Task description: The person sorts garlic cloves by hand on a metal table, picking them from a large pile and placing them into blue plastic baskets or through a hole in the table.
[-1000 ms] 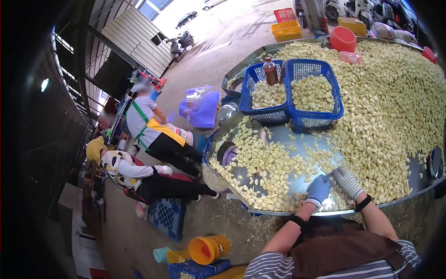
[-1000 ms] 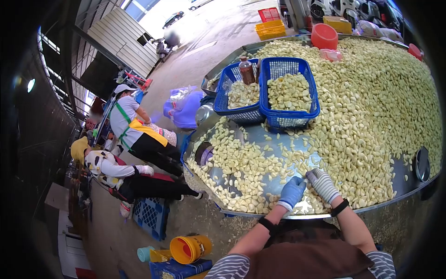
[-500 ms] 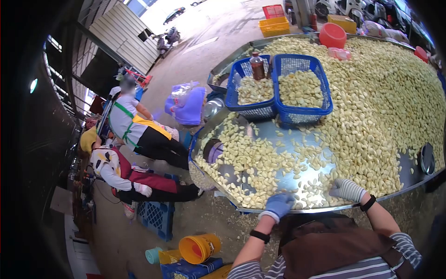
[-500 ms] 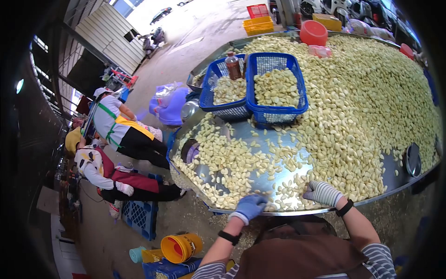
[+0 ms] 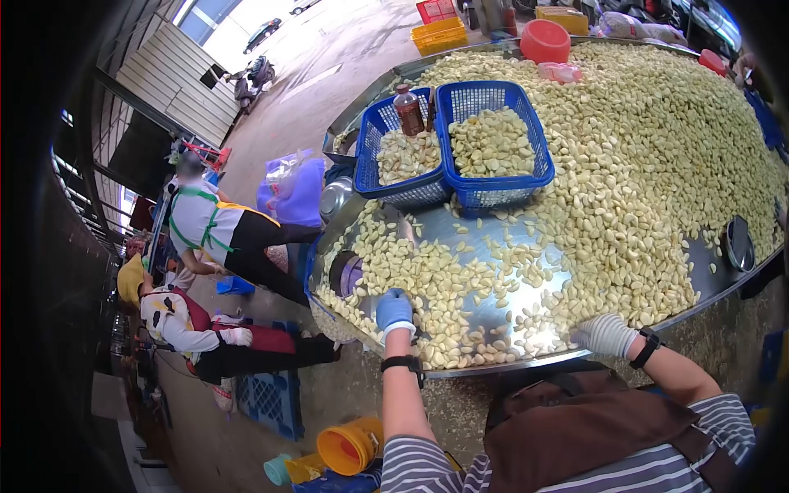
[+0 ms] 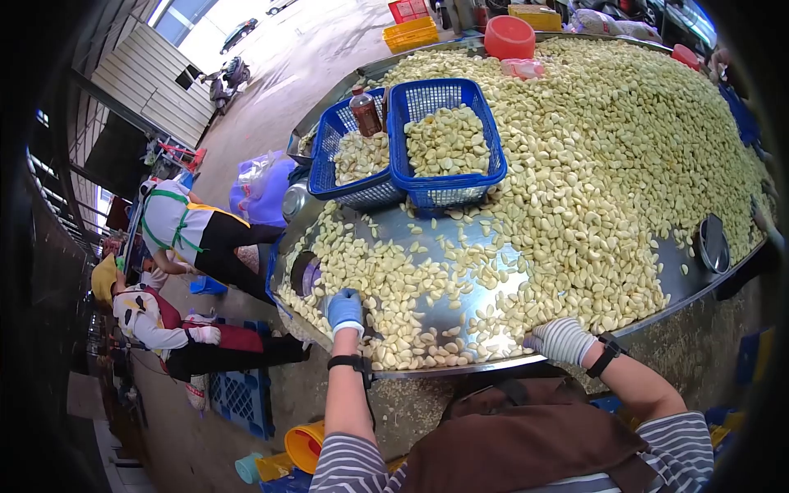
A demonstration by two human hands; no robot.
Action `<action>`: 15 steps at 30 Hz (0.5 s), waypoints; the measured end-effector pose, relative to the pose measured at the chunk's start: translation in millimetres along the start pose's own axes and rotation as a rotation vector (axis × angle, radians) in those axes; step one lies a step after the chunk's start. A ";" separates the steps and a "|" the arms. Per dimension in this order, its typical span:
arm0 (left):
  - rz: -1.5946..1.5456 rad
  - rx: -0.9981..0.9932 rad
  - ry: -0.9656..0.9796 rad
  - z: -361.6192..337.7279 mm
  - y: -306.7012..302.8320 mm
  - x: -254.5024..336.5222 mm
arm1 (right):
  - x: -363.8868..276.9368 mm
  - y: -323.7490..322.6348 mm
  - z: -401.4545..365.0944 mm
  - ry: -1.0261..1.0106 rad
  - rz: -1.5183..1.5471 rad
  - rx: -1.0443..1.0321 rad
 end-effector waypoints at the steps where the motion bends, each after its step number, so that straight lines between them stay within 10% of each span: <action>1: 0.049 -0.031 0.005 1.6 8.5 5.6 | 1.4 0.9 2.3 0.036 -0.040 -0.033; 12: 0.370 -0.186 0.140 7.6 49.6 3.5 | -0.4 1.6 -1.5 0.099 -0.014 -0.048; 15: -0.450 -0.179 -0.149 5.5 55.2 -18.9 | -9.0 -2.6 -3.1 -0.007 0.024 0.069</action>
Point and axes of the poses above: each hand's wrist, its own z-axis towards the middle knuckle, its own y-axis out of the palm, x = y × z, the point moved 8 cm from there along z, towards the middle knuckle, and after that the axes turned 12 degrees about x, right-handed, at the moved point
